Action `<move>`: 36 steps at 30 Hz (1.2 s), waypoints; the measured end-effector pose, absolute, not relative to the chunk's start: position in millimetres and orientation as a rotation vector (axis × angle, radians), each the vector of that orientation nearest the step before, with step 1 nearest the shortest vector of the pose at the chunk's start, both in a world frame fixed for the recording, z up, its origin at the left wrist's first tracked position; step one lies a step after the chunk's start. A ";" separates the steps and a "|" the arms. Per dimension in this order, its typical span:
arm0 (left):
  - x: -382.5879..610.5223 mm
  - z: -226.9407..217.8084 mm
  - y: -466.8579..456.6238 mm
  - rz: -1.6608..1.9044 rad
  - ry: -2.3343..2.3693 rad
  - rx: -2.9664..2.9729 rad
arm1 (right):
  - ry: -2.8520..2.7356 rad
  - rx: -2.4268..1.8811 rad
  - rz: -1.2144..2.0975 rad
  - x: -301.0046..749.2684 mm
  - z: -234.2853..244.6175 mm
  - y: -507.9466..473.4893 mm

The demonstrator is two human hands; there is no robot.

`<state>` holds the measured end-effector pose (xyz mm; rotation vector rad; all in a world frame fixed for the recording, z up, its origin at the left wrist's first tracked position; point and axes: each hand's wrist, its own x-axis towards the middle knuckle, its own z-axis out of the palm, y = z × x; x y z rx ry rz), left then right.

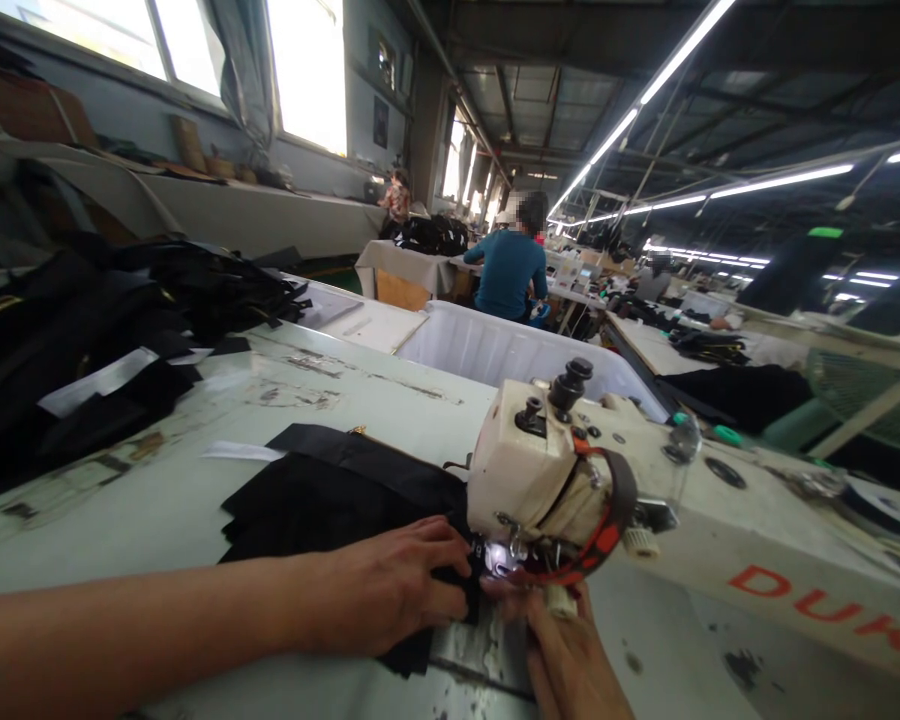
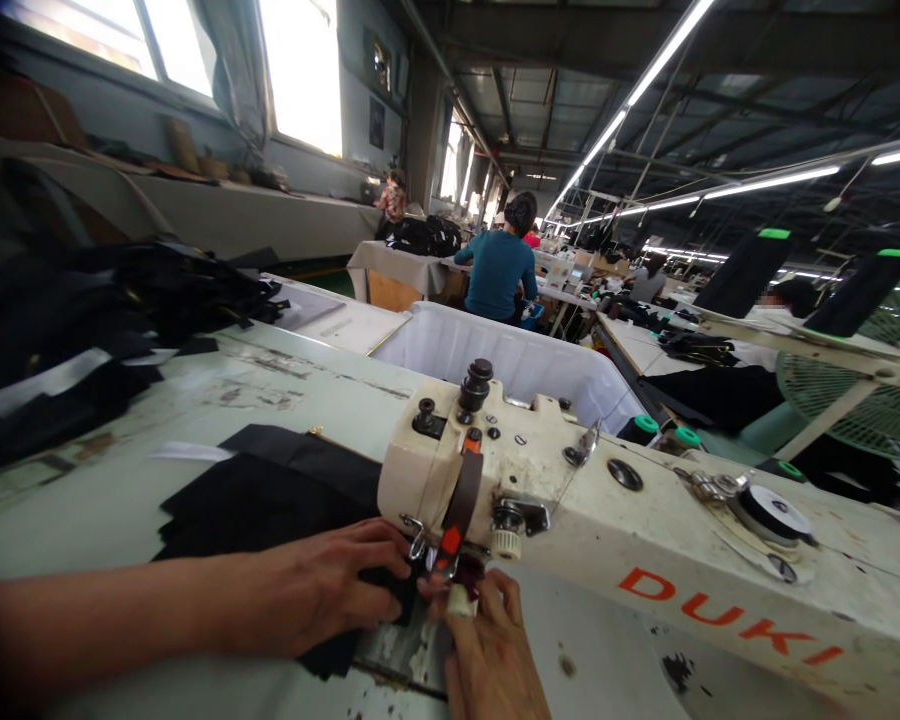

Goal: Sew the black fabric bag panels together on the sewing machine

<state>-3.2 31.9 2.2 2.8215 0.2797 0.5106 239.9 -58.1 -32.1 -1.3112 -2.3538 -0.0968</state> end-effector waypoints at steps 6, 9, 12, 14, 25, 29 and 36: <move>-1.2 4.8 34.7 0.404 0.237 2.771 | -2.368 -1.272 -0.059 242.9 -27.7 -60.5; -0.8 3.3 33.5 0.443 0.206 2.764 | -2.387 -1.237 -0.043 238.9 -21.3 -62.5; -0.9 1.4 32.5 0.471 0.187 2.763 | -2.420 -1.210 -0.040 233.6 -13.5 -63.5; -1.1 0.1 32.6 0.484 0.188 2.771 | -2.453 -1.197 -0.070 231.0 -10.0 -63.3; -0.7 -4.4 53.0 0.488 0.229 2.788 | -2.495 -1.263 -0.288 232.6 -27.0 -53.8; 0.4 -5.3 61.6 0.518 0.200 2.772 | -2.532 -1.349 -0.297 234.6 -35.8 -53.7; 2.9 -5.9 69.4 0.581 0.233 2.824 | -2.600 -1.367 -0.332 237.2 -40.6 -52.2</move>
